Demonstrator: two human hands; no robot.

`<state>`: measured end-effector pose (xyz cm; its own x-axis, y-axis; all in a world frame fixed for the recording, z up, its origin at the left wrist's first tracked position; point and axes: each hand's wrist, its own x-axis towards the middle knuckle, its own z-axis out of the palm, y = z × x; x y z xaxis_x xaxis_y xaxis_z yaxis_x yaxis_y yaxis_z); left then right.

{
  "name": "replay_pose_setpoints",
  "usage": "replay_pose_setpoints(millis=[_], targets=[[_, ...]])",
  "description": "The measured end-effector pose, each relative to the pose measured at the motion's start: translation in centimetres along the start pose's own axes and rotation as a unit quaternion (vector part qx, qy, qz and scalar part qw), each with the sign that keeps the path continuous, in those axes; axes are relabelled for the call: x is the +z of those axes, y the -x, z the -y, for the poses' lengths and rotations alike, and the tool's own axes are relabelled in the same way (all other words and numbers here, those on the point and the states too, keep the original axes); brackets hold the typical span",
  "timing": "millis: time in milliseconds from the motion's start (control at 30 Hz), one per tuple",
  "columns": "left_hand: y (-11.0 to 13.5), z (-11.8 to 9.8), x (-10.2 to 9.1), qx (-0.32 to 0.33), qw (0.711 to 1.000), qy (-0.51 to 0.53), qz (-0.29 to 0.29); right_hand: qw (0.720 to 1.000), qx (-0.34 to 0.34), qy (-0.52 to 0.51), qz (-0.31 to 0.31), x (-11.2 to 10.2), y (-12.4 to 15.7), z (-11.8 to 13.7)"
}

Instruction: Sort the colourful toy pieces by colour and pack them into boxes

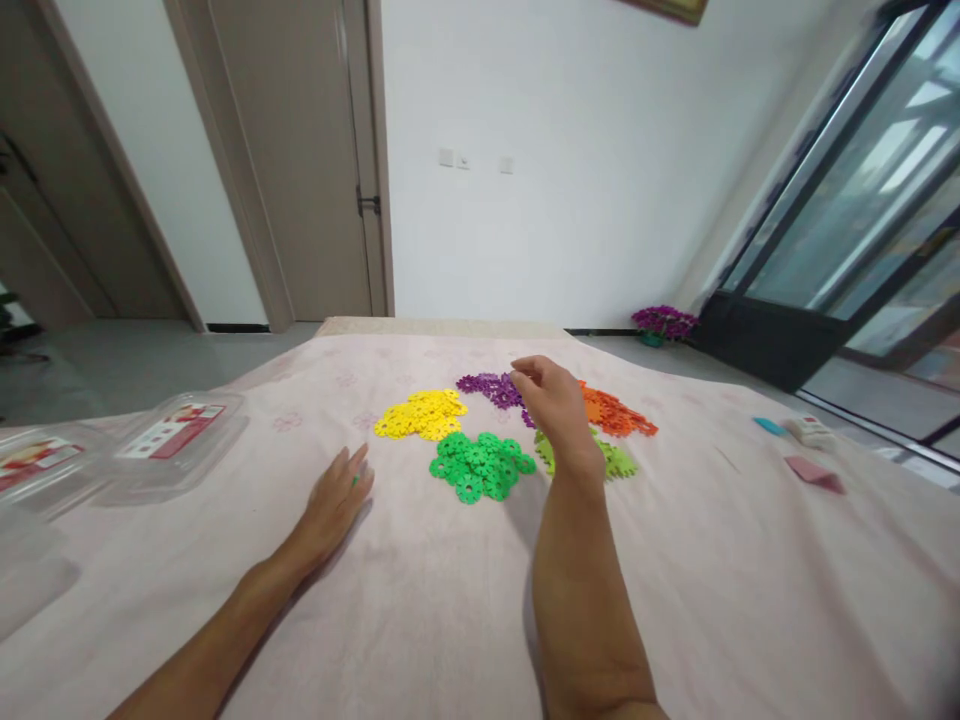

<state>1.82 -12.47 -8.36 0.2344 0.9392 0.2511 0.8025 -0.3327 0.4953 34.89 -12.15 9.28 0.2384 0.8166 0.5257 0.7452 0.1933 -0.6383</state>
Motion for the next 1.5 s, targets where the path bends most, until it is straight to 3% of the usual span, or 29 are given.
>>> replay_pose_setpoints(millis=[67,133,233,300,433,600,767,900,1033,1200,1367,1500], targets=[[-0.2,-1.2,-0.5,-0.032,0.986,0.159,-0.032,0.995,-0.052,-0.003,0.083,2.1,0.4,1.6],[-0.5,-1.2,-1.2,-0.064,0.968,0.228,-0.087,0.98,-0.095,0.002,0.174,4.1,0.9,3.0],[-1.0,1.2,-2.5,-0.118,0.967,0.156,-0.165,0.937,-0.122,0.029,0.326,7.4,2.1,4.3],[-1.2,3.5,-3.1,-0.14,0.975,0.049,-0.164,0.908,-0.127,0.045,0.398,9.8,3.2,4.8],[-1.2,5.9,-3.5,-0.143,0.979,-0.118,-0.089,0.89,-0.124,0.049,0.437,14.6,5.7,4.8],[-1.2,5.1,-3.2,-0.132,0.97,-0.202,-0.033,0.888,-0.112,0.086,0.438,17.4,7.7,3.9],[-1.3,4.9,-3.2,-0.131,0.967,-0.217,-0.027,0.896,-0.118,0.039,0.425,17.0,6.9,3.4],[-1.2,5.2,-3.2,-0.121,0.968,-0.216,-0.031,0.903,-0.098,-0.038,0.417,15.4,5.1,3.1],[-1.2,5.4,-3.1,-0.113,0.968,-0.22,-0.032,0.926,-0.073,-0.016,0.37,12.0,3.0,2.2],[-1.3,5.4,-3.1,-0.109,0.967,-0.23,-0.032,0.909,-0.039,0.068,0.41,6.9,0.8,-1.1],[-1.3,5.4,-3.2,-0.109,0.967,-0.23,-0.025,0.954,0.043,0.176,0.238,5.0,-0.7,-6.2],[-1.2,5.4,-3.2,-0.109,0.968,-0.226,-0.03,0.936,0.129,0.267,0.192,6.1,-0.4,-9.3]])
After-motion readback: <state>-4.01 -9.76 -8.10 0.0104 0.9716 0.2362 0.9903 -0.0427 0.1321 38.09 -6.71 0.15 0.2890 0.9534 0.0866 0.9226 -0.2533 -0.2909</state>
